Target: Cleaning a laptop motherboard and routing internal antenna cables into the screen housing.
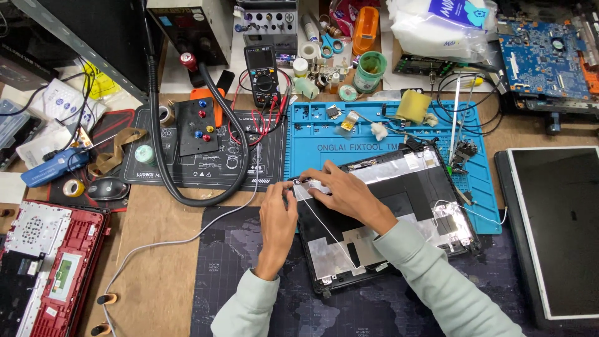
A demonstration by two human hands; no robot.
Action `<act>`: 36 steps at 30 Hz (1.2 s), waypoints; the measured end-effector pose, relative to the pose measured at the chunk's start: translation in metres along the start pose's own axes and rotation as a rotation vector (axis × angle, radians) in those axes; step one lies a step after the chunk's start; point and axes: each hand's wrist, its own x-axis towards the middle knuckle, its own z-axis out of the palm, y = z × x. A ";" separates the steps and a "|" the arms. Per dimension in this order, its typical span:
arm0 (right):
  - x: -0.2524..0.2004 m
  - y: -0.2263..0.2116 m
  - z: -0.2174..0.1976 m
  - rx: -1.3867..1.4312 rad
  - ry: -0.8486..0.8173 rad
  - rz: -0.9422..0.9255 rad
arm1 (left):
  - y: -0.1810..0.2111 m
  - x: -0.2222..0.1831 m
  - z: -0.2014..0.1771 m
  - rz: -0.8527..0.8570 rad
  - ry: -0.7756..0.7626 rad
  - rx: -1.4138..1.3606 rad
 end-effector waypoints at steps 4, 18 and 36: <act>-0.001 0.001 0.001 0.005 0.002 0.010 | 0.000 0.003 0.004 0.014 0.018 -0.034; -0.003 0.001 0.002 0.025 0.048 -0.011 | -0.042 0.015 0.017 0.404 0.180 0.445; 0.000 0.006 0.006 0.023 0.042 -0.020 | -0.023 0.017 -0.002 0.198 0.042 0.020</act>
